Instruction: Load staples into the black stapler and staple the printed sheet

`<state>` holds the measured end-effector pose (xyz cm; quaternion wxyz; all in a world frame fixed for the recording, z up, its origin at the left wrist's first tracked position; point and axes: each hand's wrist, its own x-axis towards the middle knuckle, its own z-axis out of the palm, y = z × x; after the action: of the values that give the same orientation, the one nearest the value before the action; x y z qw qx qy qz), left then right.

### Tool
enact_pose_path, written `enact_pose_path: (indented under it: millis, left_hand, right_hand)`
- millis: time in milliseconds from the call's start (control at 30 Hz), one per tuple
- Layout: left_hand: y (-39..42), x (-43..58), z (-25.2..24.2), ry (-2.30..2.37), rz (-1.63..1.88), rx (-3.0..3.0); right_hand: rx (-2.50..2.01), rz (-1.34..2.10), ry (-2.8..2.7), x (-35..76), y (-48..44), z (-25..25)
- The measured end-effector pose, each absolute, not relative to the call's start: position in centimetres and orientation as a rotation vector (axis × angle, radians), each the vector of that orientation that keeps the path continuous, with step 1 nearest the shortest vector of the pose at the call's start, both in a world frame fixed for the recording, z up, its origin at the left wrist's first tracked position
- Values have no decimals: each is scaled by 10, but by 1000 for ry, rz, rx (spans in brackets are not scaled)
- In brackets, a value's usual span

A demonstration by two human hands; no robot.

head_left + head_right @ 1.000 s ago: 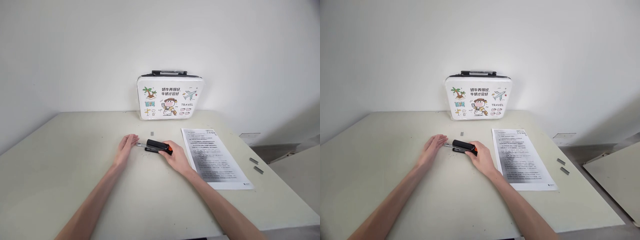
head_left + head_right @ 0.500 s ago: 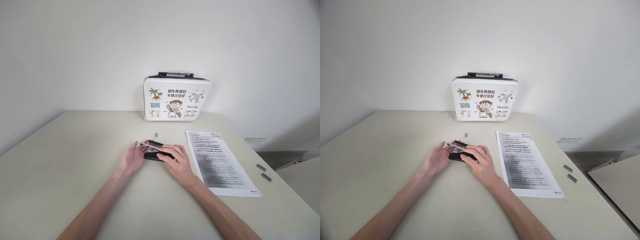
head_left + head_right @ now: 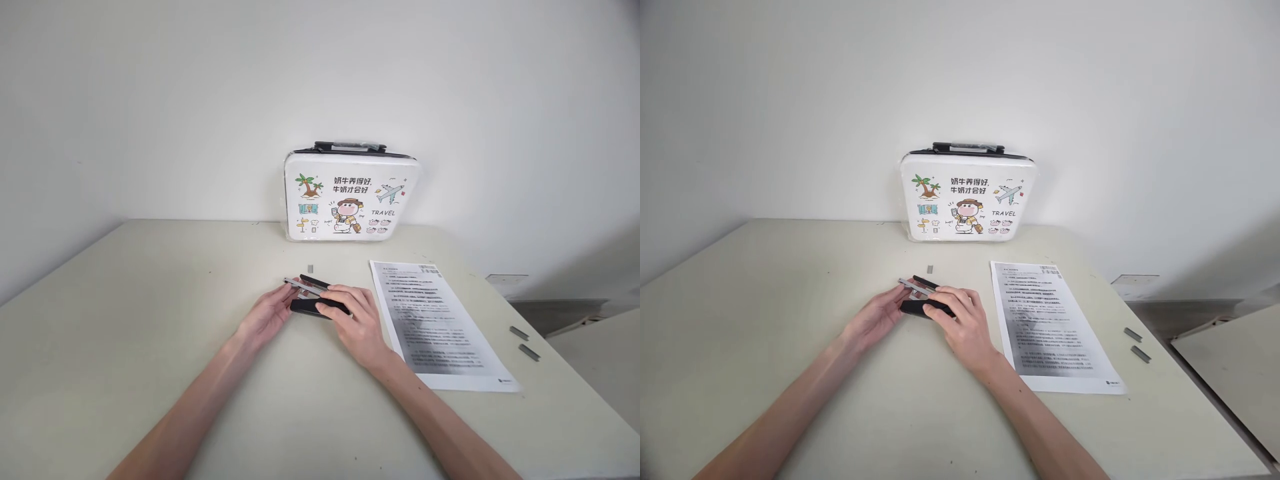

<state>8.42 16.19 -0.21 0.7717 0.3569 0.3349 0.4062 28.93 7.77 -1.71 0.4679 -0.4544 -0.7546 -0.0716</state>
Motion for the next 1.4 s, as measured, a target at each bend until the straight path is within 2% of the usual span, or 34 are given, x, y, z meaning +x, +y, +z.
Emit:
enact_pose_path:
  millis: [200,367,533,667,900,1033,1200,1400]
  left_hand:
    - [165,85,-1,819,944,645]
    - [167,83,3,865,1070,513]
    - [156,85,7,1098,1153,1002]
    - [145,89,13,1243,1059,1349]
    - [137,96,13,984,928,1382]
    - [138,95,7,913,898,1210]
    - [149,91,5,826,1028,683]
    - [159,84,4,640,1099,354]
  right_hand:
    - [-1101,-284,-1812,291,77,-12]
    - [-1138,-216,-1698,293,79,-13]
    - [-1179,-61,-1581,291,79,-13]
    - [-1219,22,-1503,292,79,-15]
    - [-1312,124,-1416,292,79,-15]
    - [-1395,268,-1319,291,80,-13]
    - [-1498,471,-1229,292,83,-13]
    - [-1564,489,-1293,295,84,-22]
